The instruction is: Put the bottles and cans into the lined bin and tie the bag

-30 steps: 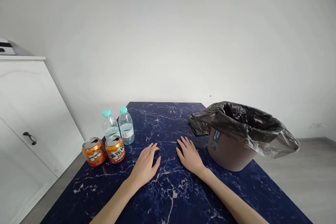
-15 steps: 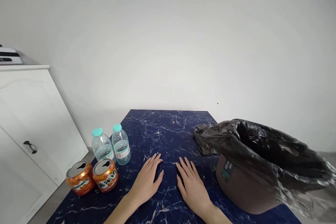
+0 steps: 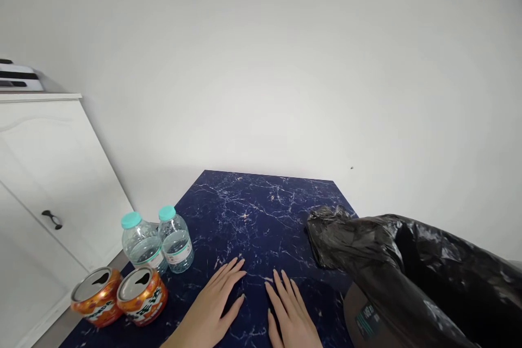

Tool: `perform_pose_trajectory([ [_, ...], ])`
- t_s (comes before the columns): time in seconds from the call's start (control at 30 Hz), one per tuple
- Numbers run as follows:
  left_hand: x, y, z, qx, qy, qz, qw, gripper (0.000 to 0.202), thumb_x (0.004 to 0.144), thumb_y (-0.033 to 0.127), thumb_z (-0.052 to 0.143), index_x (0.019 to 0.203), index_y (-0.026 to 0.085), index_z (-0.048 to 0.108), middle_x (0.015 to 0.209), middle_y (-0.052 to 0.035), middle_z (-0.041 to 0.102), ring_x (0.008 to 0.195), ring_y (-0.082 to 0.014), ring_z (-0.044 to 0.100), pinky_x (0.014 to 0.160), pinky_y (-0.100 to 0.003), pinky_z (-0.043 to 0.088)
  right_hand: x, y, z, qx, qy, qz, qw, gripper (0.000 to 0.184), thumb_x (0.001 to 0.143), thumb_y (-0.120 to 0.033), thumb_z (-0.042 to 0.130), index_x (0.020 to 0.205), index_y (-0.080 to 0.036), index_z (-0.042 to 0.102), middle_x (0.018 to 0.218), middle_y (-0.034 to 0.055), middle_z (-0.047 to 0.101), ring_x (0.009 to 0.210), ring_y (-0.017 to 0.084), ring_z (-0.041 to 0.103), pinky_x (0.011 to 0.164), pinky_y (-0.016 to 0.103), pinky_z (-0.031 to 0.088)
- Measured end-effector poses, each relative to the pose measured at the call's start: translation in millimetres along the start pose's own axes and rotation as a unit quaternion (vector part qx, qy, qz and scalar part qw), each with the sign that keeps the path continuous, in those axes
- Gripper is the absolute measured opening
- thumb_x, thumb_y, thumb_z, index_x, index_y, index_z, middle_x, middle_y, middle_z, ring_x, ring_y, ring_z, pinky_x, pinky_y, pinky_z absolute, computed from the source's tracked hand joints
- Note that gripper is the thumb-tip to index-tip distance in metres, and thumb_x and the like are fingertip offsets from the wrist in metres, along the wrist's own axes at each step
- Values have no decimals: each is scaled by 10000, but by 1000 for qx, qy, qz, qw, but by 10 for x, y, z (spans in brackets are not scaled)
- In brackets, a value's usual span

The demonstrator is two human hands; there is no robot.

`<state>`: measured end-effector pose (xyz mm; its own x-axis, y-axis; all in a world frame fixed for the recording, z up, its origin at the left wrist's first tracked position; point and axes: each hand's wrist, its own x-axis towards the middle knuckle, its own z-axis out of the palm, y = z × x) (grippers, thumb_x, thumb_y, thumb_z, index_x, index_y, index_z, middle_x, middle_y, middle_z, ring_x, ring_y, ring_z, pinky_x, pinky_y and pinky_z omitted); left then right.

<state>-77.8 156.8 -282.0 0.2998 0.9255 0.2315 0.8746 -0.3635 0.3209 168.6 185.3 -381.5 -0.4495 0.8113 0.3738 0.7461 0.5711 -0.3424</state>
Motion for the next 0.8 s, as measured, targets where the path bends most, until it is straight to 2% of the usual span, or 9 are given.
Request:
perform_pose_trajectory([
  [0.1, -4, -6, -56, -4, -15, -7, 1000, 474, 1106, 422, 533, 1577, 399, 485, 1697, 9, 470, 1556, -301, 461, 1214, -564, 498, -30, 32, 151, 6, 23, 2, 1000, 572, 1112, -377, 455, 1681, -375, 396, 1748, 4, 311, 1565, 406, 389, 1230, 641, 467],
  [0.23, 10, 8, -83, -5, -24, -14, 1000, 467, 1109, 449, 521, 1573, 396, 492, 1700, 4, 464, 1556, -310, 458, 1214, -580, 487, -28, 67, 166, 19, 4, 5, 1000, 583, 1106, -389, 468, 1683, -390, 387, 1755, -7, 292, 1575, 413, 365, 1241, 652, 449],
  [0.4, 4, 11, -43, 2, -20, -9, 1000, 453, 1113, 439, 510, 1560, 361, 511, 1698, -6, 469, 1567, -299, 443, 1238, -573, 460, 9, 55, -45, 41, -49, 10, 998, 569, 1113, -422, 431, 1680, -380, 397, 1758, -24, 269, 1585, 407, 337, 1263, 634, 425],
  [0.63, -74, -15, 52, 6, 4, 13, 1000, 439, 1128, 411, 481, 1560, 341, 511, 1697, -16, 474, 1577, -288, 429, 1255, -575, 450, 20, -101, -413, 58, -81, 30, 995, 558, 1135, -479, 365, 1674, -344, 413, 1754, -26, 297, 1624, 347, 284, 1308, 586, 358],
  [0.8, -131, -42, 119, 5, 26, 35, 999, 414, 1123, 365, 486, 1528, 293, 535, 1674, -51, 510, 1567, -293, 449, 1252, -578, 462, -17, -147, -452, 53, -61, 28, 996, 537, 1136, -468, 386, 1661, -365, 435, 1743, -27, 358, 1629, 314, 302, 1308, 572, 364],
])
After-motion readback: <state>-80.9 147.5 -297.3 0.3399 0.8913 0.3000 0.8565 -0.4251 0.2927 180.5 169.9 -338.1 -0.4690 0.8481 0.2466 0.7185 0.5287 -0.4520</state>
